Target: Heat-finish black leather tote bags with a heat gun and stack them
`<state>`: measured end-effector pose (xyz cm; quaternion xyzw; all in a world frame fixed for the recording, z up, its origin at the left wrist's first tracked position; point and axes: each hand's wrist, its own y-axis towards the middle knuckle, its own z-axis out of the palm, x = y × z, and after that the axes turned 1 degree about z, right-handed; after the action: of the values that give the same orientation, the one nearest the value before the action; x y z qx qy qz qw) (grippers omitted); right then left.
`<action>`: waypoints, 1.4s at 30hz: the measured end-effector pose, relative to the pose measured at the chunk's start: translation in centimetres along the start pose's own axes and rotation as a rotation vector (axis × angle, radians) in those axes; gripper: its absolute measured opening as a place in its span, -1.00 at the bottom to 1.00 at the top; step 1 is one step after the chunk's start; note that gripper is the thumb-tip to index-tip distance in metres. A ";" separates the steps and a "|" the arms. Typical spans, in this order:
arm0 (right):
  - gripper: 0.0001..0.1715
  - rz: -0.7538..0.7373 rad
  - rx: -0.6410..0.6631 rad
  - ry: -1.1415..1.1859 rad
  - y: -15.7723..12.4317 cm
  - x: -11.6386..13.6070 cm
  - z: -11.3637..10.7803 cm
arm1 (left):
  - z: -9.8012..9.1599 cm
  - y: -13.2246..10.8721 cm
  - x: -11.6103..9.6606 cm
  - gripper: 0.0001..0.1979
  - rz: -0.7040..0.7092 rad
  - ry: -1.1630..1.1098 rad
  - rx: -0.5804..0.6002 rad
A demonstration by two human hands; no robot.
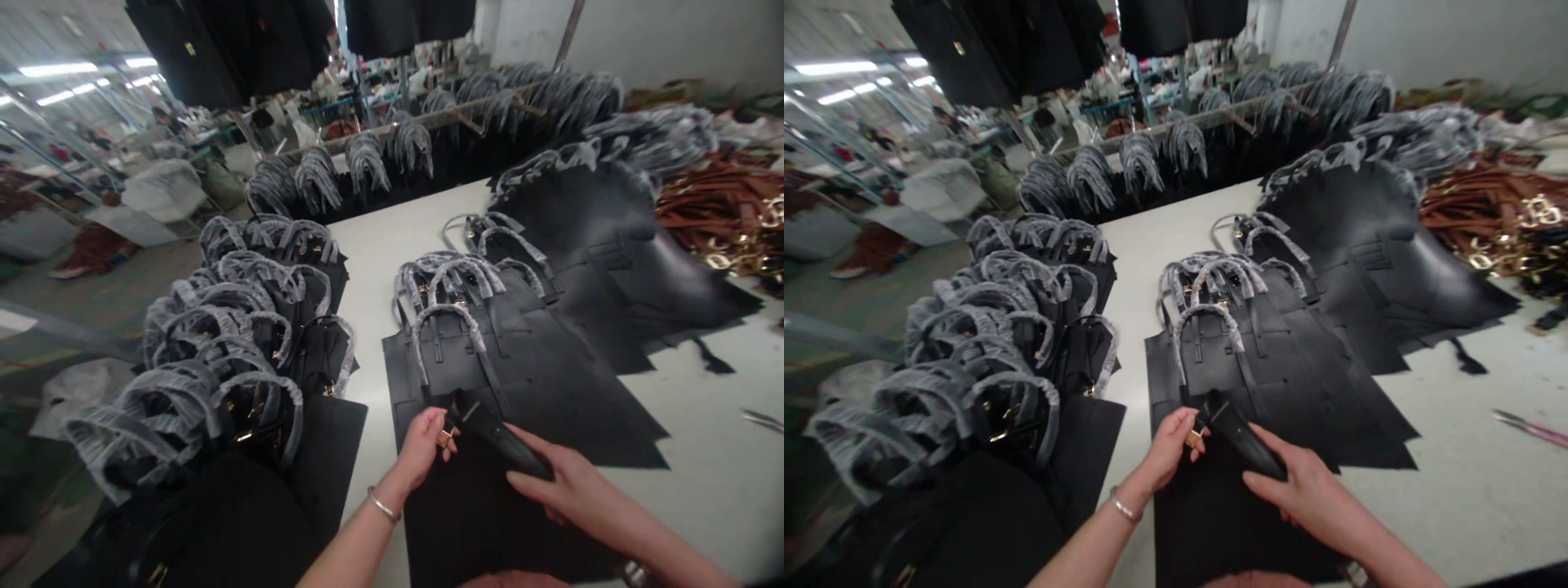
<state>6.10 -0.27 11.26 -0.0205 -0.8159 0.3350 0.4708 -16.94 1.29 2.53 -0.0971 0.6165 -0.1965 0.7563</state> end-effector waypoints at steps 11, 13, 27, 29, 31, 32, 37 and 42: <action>-0.33 -0.064 0.118 0.194 0.3 2.6 1.0 | 2.2 0.4 2.5 -0.45 -0.010 -0.243 -0.127; -0.36 -0.065 0.123 0.200 0.3 2.7 1.1 | 2.4 0.5 2.5 -0.47 -0.031 -0.289 -0.106; -0.15 0.098 0.046 0.041 -1.8 -0.1 -0.4 | 5.4 -1.2 2.9 -0.75 0.064 -0.253 -0.240; -0.15 0.104 0.087 0.045 -2.1 -0.3 -0.2 | 5.4 -1.4 3.2 -0.79 0.127 -0.141 -0.249; -0.15 0.105 0.120 0.057 -1.8 -0.4 0.3 | 5.3 -1.5 3.1 -0.84 0.168 -0.007 -0.257; -0.15 0.102 0.133 0.067 -1.5 -0.4 0.5 | 5.1 -1.6 2.9 -0.85 0.183 0.060 -0.262; -0.17 0.061 0.117 0.130 0.0 0.4 1.2 | 4.3 -1.6 2.3 -0.78 0.171 0.137 -0.248; -0.18 0.064 0.168 0.114 -0.2 0.4 1.5 | 4.1 -1.9 2.5 -0.85 0.216 0.248 -0.244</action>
<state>4.80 -1.04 11.14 -0.0262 -0.7558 0.4155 0.5054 -12.89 -1.85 1.92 -0.0964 0.7309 -0.0484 0.6740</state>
